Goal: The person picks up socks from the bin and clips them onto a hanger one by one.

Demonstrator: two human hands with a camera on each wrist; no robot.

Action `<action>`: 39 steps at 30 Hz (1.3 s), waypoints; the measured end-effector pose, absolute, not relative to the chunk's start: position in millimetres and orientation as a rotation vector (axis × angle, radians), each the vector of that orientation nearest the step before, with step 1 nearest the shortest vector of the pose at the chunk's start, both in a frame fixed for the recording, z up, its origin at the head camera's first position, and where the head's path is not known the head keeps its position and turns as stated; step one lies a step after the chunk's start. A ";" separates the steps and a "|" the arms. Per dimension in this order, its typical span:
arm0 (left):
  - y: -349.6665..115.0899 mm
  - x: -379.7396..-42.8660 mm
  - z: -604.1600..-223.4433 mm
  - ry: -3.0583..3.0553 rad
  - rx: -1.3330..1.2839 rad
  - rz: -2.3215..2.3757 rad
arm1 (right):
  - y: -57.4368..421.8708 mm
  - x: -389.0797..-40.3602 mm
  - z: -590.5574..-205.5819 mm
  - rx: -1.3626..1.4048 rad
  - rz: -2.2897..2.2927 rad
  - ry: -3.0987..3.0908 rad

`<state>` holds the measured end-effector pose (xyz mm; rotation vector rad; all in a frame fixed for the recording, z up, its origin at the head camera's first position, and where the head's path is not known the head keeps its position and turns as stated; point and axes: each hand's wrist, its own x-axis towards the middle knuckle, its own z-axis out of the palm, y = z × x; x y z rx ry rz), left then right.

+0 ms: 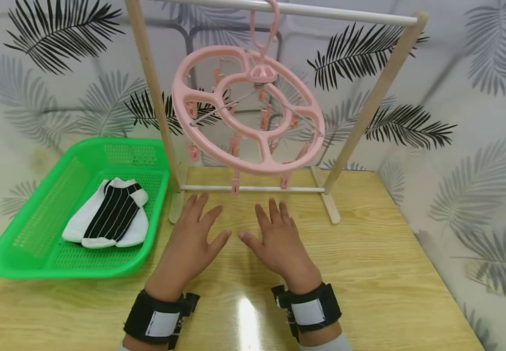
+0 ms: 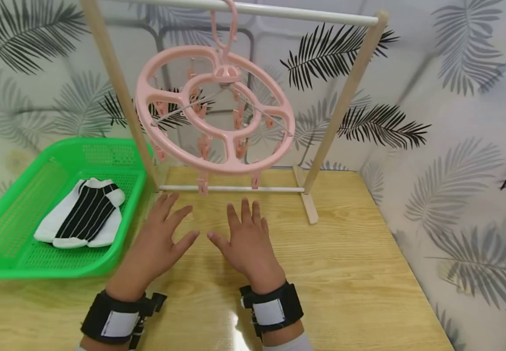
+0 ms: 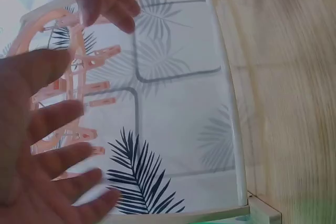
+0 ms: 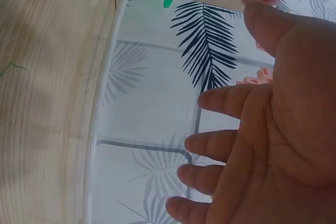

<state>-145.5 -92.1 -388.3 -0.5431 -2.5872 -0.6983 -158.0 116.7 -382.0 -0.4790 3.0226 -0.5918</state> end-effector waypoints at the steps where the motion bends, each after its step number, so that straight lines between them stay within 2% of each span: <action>1: -90.6 -146.5 -386.7 -2.491 -0.576 -0.724 | 117.7 -158.2 -381.9 -0.480 -0.594 3.024; 8: -84.3 -145.8 -356.2 -2.051 -0.738 -0.727 | 122.4 -158.1 -379.0 -0.534 -0.661 2.986; 15: -96.1 -156.0 -298.5 -2.031 -0.792 -0.462 | 119.4 -159.8 -377.7 -0.554 -0.686 2.944; 20: -103.6 -170.4 -275.3 -2.071 -0.801 -0.319 | 116.8 -158.6 -377.6 -0.563 -0.675 2.928; 39: -107.5 -190.3 -271.3 -2.132 -0.807 -0.281 | 121.6 -158.6 -378.3 -0.572 -0.717 2.937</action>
